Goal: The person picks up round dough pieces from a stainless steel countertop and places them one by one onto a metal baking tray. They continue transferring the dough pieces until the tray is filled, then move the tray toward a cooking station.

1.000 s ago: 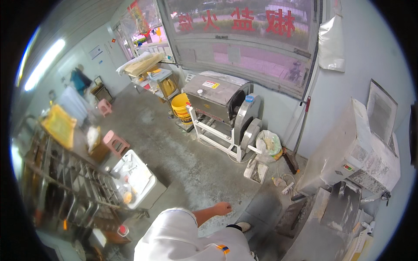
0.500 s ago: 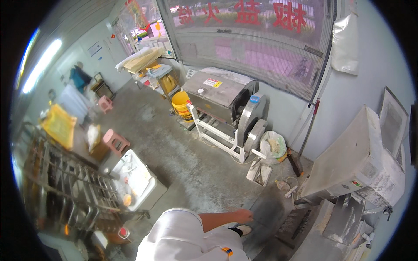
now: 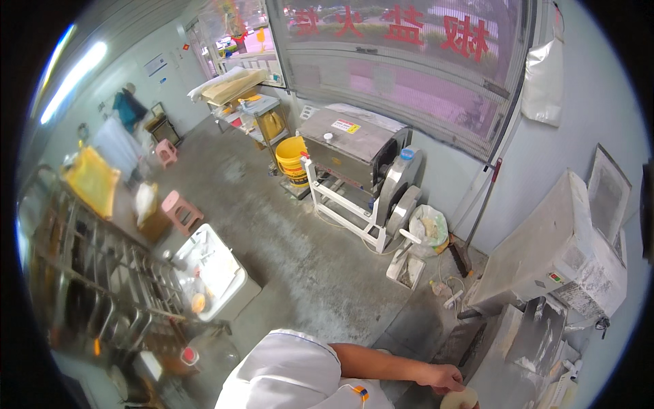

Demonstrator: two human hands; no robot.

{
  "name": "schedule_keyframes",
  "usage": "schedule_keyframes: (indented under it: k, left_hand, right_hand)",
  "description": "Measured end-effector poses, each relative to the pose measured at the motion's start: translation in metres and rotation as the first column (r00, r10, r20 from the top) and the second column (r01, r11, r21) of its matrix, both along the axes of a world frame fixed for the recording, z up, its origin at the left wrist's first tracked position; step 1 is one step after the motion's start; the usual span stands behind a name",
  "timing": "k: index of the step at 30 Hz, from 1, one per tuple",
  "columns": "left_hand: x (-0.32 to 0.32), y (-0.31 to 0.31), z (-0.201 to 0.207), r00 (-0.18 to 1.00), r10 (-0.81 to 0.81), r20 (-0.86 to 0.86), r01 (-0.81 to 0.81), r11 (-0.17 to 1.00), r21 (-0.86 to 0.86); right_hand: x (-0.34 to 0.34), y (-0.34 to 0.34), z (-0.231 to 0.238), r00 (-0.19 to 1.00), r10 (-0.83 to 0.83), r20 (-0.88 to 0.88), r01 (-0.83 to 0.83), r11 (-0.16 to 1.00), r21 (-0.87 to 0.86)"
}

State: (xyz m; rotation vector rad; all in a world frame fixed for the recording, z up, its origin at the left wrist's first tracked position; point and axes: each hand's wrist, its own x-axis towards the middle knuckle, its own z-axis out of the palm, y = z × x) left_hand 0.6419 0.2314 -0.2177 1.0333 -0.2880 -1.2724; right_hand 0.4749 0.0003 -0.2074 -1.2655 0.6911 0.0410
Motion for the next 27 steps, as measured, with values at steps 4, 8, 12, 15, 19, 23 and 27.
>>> schedule_keyframes:
  k: [4,8,12,15,19,23,27]
  left_hand:
    - [-0.035,0.021,0.024,0.992,0.102,0.078,-0.099,0.994,-0.044]
    - [-0.070,0.039,0.029,0.969,0.225,0.099,-0.225,0.974,-0.015]
    - [-0.101,0.056,0.032,0.960,0.248,0.126,-0.248,0.969,-0.022]
    - [-0.113,0.068,0.036,0.952,0.242,0.187,-0.241,0.970,-0.026]
    - [-0.115,0.083,0.040,0.964,0.252,0.091,-0.250,0.968,-0.027]
    - [-0.095,0.104,0.042,0.947,0.308,0.095,-0.311,0.950,0.026]
    - [-0.051,0.144,0.049,0.806,0.389,0.446,-0.426,0.904,-0.017]
  right_hand:
    - [0.007,0.054,0.043,0.981,0.180,0.066,-0.170,0.976,-0.134]
    - [-0.013,0.077,0.056,0.973,0.224,0.058,-0.209,0.958,-0.194]
    - [-0.042,0.095,0.057,0.980,0.181,0.082,-0.162,0.967,-0.197]
    - [-0.060,0.103,0.050,0.976,0.192,0.106,-0.157,0.948,-0.275]
    - [-0.077,0.106,0.028,0.908,0.387,0.161,-0.197,0.733,-0.651]
    - [-0.061,0.123,0.006,0.881,0.431,0.197,-0.162,0.665,-0.729]
    - [0.019,0.168,0.011,0.914,0.339,0.223,-0.293,0.931,-0.218]
